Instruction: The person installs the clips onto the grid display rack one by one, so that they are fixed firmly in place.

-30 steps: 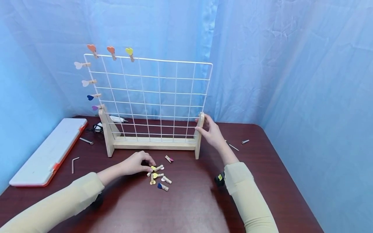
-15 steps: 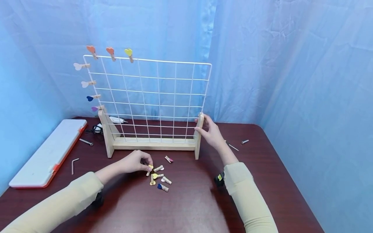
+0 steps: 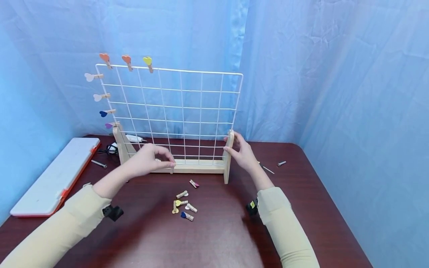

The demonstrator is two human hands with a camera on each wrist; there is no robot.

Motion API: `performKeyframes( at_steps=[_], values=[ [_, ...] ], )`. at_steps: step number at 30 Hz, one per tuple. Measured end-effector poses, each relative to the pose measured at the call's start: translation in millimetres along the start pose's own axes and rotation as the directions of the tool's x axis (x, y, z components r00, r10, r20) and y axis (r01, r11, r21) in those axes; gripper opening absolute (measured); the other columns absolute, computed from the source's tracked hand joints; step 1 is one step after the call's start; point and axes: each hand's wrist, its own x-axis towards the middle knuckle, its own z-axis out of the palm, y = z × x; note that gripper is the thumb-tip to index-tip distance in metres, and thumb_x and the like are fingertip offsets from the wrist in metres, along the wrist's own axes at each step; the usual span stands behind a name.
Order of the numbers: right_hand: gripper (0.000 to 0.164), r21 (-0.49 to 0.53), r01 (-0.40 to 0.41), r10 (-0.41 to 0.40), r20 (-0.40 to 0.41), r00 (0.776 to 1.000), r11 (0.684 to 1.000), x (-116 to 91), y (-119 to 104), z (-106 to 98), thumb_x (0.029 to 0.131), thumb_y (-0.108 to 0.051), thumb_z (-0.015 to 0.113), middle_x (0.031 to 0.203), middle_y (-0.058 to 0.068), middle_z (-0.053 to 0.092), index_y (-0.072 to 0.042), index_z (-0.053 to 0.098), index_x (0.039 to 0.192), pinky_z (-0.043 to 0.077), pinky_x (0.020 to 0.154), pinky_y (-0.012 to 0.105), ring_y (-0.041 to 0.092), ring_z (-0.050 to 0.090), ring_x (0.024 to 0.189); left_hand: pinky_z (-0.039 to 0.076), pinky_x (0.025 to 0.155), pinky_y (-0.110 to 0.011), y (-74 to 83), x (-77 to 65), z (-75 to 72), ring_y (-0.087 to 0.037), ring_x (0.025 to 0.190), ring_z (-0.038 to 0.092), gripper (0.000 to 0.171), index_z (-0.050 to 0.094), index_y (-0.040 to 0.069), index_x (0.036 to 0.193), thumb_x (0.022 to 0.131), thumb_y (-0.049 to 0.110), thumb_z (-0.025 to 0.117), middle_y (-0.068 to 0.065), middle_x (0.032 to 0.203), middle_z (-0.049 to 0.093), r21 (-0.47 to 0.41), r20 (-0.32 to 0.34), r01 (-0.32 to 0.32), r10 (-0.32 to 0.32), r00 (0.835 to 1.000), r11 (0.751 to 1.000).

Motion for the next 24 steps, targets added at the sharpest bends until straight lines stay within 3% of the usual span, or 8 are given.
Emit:
performKeyframes(
  at_steps=[5,9,12,15,21,24],
  values=[
    [0.050,0.003,0.000,0.000,0.001,1.000,1.000,0,0,0,0.085,-0.002,0.057,0.118,0.027,0.051,-0.003,0.035,0.130,0.040,0.086,0.051,0.036,0.050,0.109,0.044,0.056,-0.025,26.4,14.6,-35.7,-0.006,0.060,0.053,0.005,0.068,0.025,0.078,0.077,0.030,0.068,0.014,0.073,0.064,-0.007,-0.037,-0.016,0.015,0.999,1.000],
    [0.049,0.004,0.003,-0.003,0.003,1.000,1.000,0,1,0,0.085,-0.001,0.056,0.117,0.026,0.051,-0.002,0.035,0.130,0.041,0.086,0.050,0.038,0.049,0.110,0.046,0.057,-0.024,48.2,30.3,-66.8,-0.004,0.066,0.055,0.009,0.070,0.022,0.082,0.077,0.030,0.069,0.011,0.076,0.065,0.033,-0.134,-0.095,0.099,0.986,0.995],
    [0.050,0.000,-0.003,0.003,0.005,1.000,1.000,0,1,0,0.085,-0.002,0.056,0.118,0.025,0.051,-0.003,0.035,0.130,0.041,0.086,0.050,0.039,0.048,0.110,0.043,0.063,-0.023,64.6,43.8,-90.9,-0.006,0.071,0.053,0.013,0.071,0.019,0.084,0.077,0.029,0.069,0.009,0.077,0.065,0.114,-0.239,-0.184,0.207,0.949,0.976],
    [0.050,0.007,-0.009,0.009,0.011,1.000,1.000,0,0,1,0.085,-0.002,0.056,0.118,0.026,0.051,-0.004,0.035,0.131,0.040,0.086,0.051,0.039,0.048,0.111,0.039,0.067,-0.021,79.7,57.2,-111.7,-0.008,0.073,0.049,0.015,0.072,0.016,0.084,0.076,0.028,0.069,0.007,0.077,0.063,0.171,-0.349,-0.213,0.261,0.900,0.962],
    [0.049,0.017,0.000,0.000,0.010,1.000,1.000,2,-2,3,0.085,0.000,0.056,0.118,0.028,0.050,-0.003,0.035,0.130,0.039,0.087,0.053,0.037,0.049,0.109,0.027,0.069,-0.020,102.2,81.5,-141.3,-0.008,0.065,0.035,0.015,0.074,0.016,0.081,0.076,0.030,0.070,0.006,0.066,0.055,0.254,-0.530,-0.136,0.255,0.809,0.958],
    [0.050,0.012,-0.005,0.005,0.011,1.000,1.000,2,-1,3,0.085,-0.001,0.056,0.118,0.027,0.050,-0.003,0.034,0.131,0.040,0.087,0.052,0.038,0.049,0.110,0.024,0.067,-0.022,105.5,91.0,-151.8,-0.006,0.064,0.030,0.019,0.074,0.016,0.082,0.078,0.033,0.067,0.005,0.067,0.059,0.316,-0.551,-0.092,0.262,0.792,0.944]
  ],
)
